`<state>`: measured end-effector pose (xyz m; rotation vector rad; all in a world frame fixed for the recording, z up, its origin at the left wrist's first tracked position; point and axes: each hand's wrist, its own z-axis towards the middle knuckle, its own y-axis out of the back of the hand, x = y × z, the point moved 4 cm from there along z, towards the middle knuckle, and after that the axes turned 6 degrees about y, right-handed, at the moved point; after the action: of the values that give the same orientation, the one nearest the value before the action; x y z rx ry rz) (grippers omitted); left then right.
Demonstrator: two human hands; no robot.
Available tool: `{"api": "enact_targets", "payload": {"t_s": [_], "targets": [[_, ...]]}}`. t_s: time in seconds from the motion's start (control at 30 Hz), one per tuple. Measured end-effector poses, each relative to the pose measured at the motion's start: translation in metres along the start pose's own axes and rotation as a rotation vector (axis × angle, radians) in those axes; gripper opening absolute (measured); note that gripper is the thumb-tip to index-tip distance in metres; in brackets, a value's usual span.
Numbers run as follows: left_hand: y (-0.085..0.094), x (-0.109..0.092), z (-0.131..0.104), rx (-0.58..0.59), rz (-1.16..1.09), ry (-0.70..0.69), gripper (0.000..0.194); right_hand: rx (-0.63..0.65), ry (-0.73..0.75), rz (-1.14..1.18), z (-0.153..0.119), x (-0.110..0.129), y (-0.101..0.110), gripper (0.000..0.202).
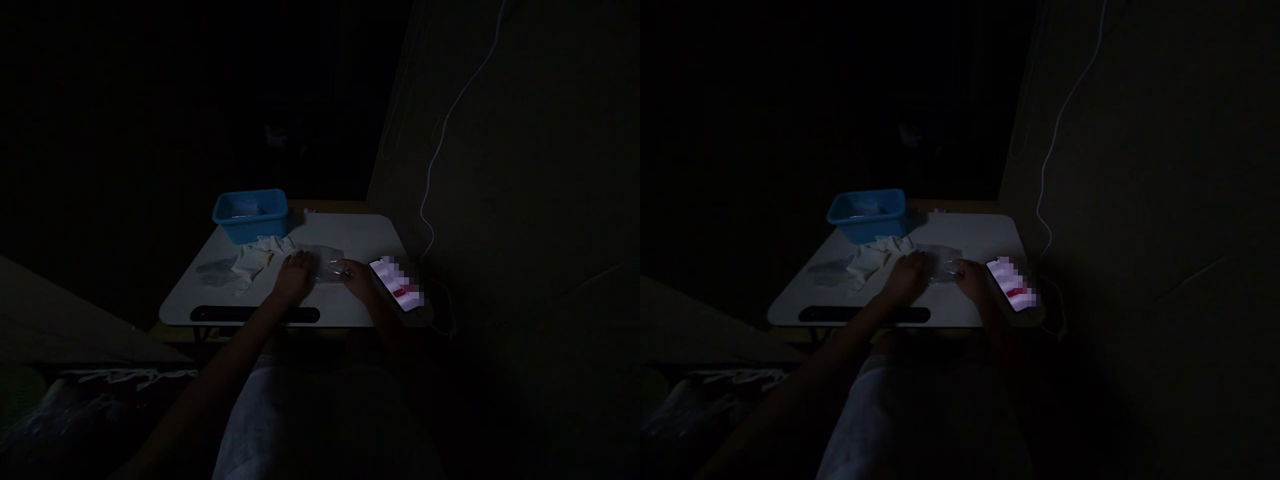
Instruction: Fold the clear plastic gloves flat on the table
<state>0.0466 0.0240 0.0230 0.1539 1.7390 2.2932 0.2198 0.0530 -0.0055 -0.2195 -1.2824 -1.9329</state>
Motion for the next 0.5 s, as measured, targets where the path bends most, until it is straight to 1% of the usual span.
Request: {"api": "enact_targets", "payload": {"t_s": [0.03, 0.1, 0.2, 0.3, 0.4, 0.5], "targets": [[-0.005, -0.001, 0.001, 0.037, 0.028, -0.004, 0.051, -0.007, 0.009, 0.006, 0.000, 0.000, 0.000, 0.037], [-0.014, 0.004, 0.002, 0.087, 0.051, 0.029, 0.051, -0.015, 0.016, 0.034, -0.001, 0.000, 0.001, 0.037], [-0.022, 0.016, -0.002, 0.085, 0.033, 0.088, 0.046, -0.015, -0.016, 0.087, -0.001, -0.002, 0.001, 0.037], [-0.025, 0.024, -0.007, 0.092, 0.031, 0.118, 0.048, -0.028, -0.064, 0.111, -0.001, -0.004, 0.001, 0.035], [-0.024, 0.024, -0.010, 0.116, 0.045, 0.134, 0.050, -0.063, -0.095, 0.135, -0.001, -0.006, 0.001, 0.032], [-0.023, 0.022, -0.011, 0.114, 0.054, 0.148, 0.052, -0.090, -0.103, 0.150, -0.002, -0.007, 0.001, 0.030]]}}
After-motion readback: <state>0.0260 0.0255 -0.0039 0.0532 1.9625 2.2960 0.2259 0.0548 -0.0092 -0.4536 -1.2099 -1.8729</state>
